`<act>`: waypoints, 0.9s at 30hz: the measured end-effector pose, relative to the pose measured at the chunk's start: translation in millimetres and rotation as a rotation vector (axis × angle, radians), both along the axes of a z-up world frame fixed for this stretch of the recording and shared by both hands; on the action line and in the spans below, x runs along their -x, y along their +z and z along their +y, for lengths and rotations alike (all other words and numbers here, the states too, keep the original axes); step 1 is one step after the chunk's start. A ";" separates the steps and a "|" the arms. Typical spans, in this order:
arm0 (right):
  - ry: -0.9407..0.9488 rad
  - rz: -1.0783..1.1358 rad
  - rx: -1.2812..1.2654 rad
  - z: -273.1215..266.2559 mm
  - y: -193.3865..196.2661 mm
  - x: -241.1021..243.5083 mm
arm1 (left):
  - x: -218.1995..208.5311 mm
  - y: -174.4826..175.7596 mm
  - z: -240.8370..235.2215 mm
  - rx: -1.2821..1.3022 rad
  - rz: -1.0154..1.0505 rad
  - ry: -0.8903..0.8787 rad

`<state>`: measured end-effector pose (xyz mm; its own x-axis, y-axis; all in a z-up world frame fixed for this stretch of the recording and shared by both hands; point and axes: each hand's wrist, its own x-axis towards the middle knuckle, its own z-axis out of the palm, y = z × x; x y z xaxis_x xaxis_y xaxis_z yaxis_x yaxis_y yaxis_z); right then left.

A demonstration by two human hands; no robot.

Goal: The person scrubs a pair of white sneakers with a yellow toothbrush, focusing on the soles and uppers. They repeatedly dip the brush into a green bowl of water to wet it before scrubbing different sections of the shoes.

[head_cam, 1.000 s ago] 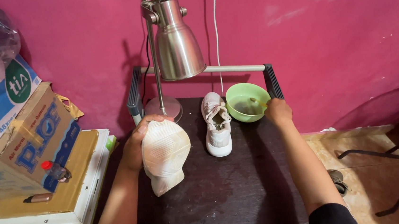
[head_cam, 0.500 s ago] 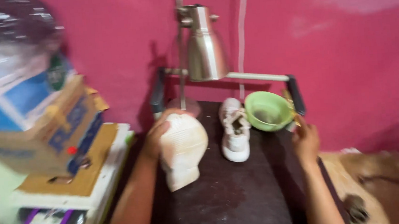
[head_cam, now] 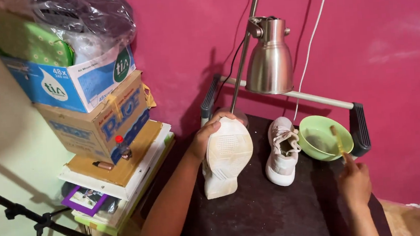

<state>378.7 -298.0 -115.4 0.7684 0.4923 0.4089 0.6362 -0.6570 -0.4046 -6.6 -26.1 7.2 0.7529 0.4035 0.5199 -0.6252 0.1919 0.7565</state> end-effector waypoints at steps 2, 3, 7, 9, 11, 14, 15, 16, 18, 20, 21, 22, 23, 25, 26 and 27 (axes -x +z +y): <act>0.003 0.004 0.000 2.2 -0.2 -0.6 | 3.1 1.5 0.4 0.030 -0.005 -0.012; 0.009 0.006 -0.004 3.4 0.3 -1.1 | 4.8 2.6 0.6 0.055 -0.012 -0.022; 0.026 0.002 -0.070 6.6 14.5 7.6 | 7.5 -3.9 4.5 0.100 0.001 -0.006; 0.031 0.062 0.101 10.9 13.8 3.9 | 9.1 -3.8 3.6 0.061 0.001 0.004; 0.015 0.035 0.023 11.1 16.2 7.0 | 9.4 -3.2 3.2 0.056 -0.011 -0.003; 0.017 -0.015 -0.066 12.7 27.8 25.5 | 9.4 -3.6 5.0 0.065 -0.024 -0.012; 0.032 -0.037 -0.077 12.9 31.4 34.3 | 9.1 -4.8 6.1 0.079 -0.022 -0.017; 0.037 -0.037 -0.078 14.4 23.8 30.6 | 10.1 -3.5 4.8 0.077 -0.023 -0.012; -0.032 0.117 0.103 18.0 9.4 21.3 | 10.1 -0.2 2.8 0.089 -0.034 -0.035; -0.018 0.088 0.089 17.2 3.2 17.0 | 9.4 -3.0 1.1 0.096 -0.021 -0.045; -0.009 0.061 0.078 15.8 -0.1 15.1 | 9.1 -4.7 -0.3 0.108 -0.006 -0.058; -0.008 0.061 0.075 15.2 -1.7 14.7 | 9.8 -3.4 -2.2 0.105 -0.007 -0.057; -0.009 0.066 0.095 14.3 -3.4 14.3 | 10.4 -2.1 -4.2 0.106 -0.022 -0.058; -0.008 0.064 0.111 13.6 -7.2 7.9 | 7.4 -3.7 -3.4 0.103 -0.045 -0.057; 0.025 0.007 0.064 12.7 -11.7 5.0 | 5.7 -7.2 -0.7 0.129 -0.042 -0.063; 0.057 -0.051 0.017 12.1 -16.1 1.9 | 3.9 -10.5 2.2 0.155 -0.040 -0.070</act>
